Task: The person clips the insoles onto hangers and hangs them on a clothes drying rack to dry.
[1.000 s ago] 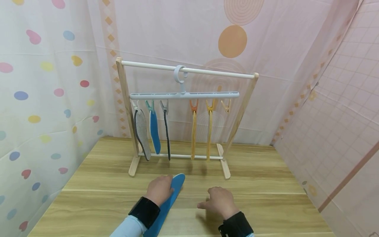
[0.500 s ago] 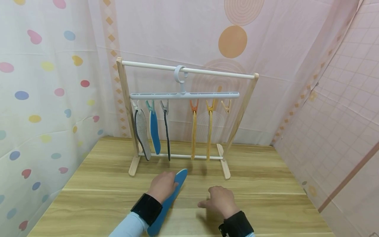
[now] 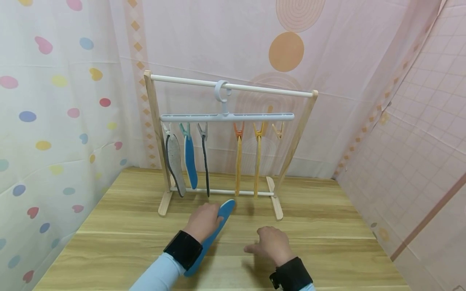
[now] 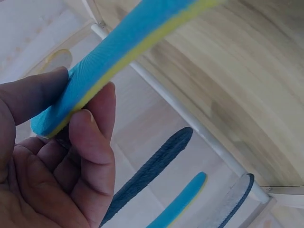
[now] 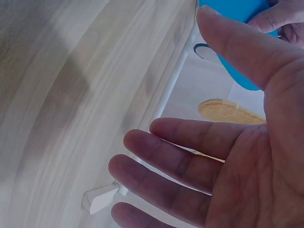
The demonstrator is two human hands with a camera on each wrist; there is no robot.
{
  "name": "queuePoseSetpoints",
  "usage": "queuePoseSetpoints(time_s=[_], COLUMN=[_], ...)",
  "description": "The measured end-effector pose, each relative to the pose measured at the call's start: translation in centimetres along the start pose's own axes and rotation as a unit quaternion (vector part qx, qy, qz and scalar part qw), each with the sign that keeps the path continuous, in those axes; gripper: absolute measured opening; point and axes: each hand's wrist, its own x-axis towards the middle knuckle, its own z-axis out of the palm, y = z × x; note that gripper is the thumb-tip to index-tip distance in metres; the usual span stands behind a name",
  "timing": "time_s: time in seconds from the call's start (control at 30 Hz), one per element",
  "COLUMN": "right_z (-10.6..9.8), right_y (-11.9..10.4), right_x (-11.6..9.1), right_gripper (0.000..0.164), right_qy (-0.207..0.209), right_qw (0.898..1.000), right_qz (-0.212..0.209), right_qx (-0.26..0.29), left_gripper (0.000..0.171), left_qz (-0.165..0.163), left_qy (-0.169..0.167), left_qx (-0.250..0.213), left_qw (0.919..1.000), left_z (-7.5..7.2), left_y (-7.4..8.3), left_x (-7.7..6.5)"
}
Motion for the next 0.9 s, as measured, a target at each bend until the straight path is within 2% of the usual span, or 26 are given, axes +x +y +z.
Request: queuePoseSetpoints(time_s=[0.5,0.9], right_z=[-0.4,-0.4], right_y=[-0.1,0.0], right_x=[0.0,-0.1], right_gripper=[0.066,0.065], right_qy=[-0.007,0.002], right_qw=[1.0,1.0], right_qz=[0.008,0.015], right_qx=[-0.008,-0.014], left_gripper=[0.011,0.01], left_qz=[0.014,0.022], left_qy=[0.016,0.019], left_qx=[-0.005,-0.006], left_qw=[0.9998,0.9996], left_z=[-0.9,-1.6], left_y=[1.1,2.1], left_x=[0.5,1.0])
